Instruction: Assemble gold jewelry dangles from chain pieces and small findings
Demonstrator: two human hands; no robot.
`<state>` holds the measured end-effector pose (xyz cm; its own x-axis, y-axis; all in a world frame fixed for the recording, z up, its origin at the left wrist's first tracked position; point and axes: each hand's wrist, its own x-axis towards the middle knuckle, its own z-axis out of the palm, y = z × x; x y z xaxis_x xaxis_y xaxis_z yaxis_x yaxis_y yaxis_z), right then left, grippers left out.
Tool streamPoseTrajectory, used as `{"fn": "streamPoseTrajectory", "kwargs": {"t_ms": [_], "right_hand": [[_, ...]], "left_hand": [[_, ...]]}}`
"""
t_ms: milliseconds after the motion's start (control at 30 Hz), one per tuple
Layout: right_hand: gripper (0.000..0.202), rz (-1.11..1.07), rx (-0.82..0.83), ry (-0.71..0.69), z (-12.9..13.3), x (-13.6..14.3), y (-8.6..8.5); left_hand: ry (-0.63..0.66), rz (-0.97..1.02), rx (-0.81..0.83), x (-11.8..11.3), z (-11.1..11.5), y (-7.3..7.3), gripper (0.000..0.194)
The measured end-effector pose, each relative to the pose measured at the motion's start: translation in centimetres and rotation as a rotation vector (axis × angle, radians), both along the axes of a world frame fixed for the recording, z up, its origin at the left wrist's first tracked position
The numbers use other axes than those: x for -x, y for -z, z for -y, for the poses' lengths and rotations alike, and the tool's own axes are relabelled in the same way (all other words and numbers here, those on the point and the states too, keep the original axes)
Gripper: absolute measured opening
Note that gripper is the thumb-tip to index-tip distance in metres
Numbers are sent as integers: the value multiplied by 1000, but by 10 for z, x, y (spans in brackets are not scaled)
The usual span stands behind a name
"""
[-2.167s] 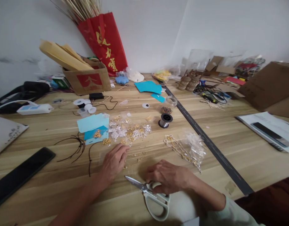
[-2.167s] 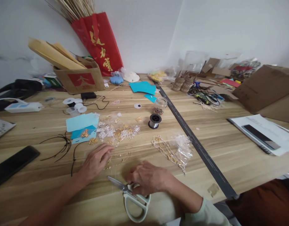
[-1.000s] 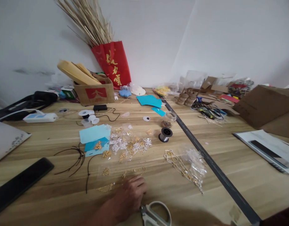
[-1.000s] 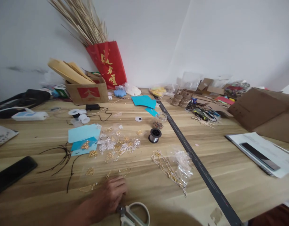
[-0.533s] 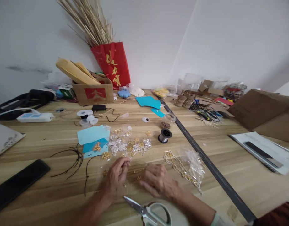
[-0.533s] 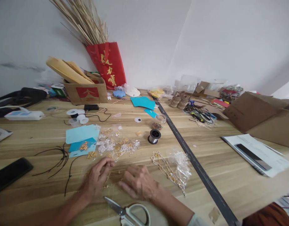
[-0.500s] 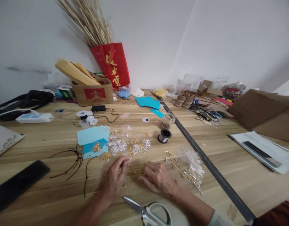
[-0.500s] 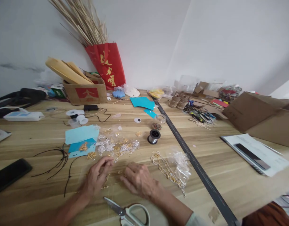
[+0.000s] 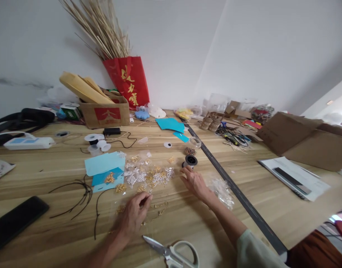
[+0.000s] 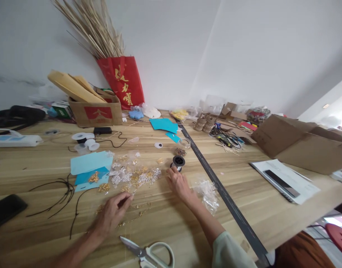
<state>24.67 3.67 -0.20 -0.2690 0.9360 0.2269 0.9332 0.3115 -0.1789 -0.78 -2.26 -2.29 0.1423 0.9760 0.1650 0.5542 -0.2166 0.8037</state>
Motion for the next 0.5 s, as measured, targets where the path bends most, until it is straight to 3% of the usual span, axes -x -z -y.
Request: {"fn": "streamPoseTrajectory", "kwargs": {"t_ms": [233, 367, 500], "right_hand": [[13, -310, 7, -73, -28, 13, 7], [13, -386, 12, -124, -26, 19, 6], [12, -447, 6, -176, -17, 17, 4]], "left_hand": [[-23, 58, 4, 0, 1, -2, 33], [-20, 90, 3, 1, 0, -7, 33], [11, 106, -6, 0, -3, -23, 32]]}}
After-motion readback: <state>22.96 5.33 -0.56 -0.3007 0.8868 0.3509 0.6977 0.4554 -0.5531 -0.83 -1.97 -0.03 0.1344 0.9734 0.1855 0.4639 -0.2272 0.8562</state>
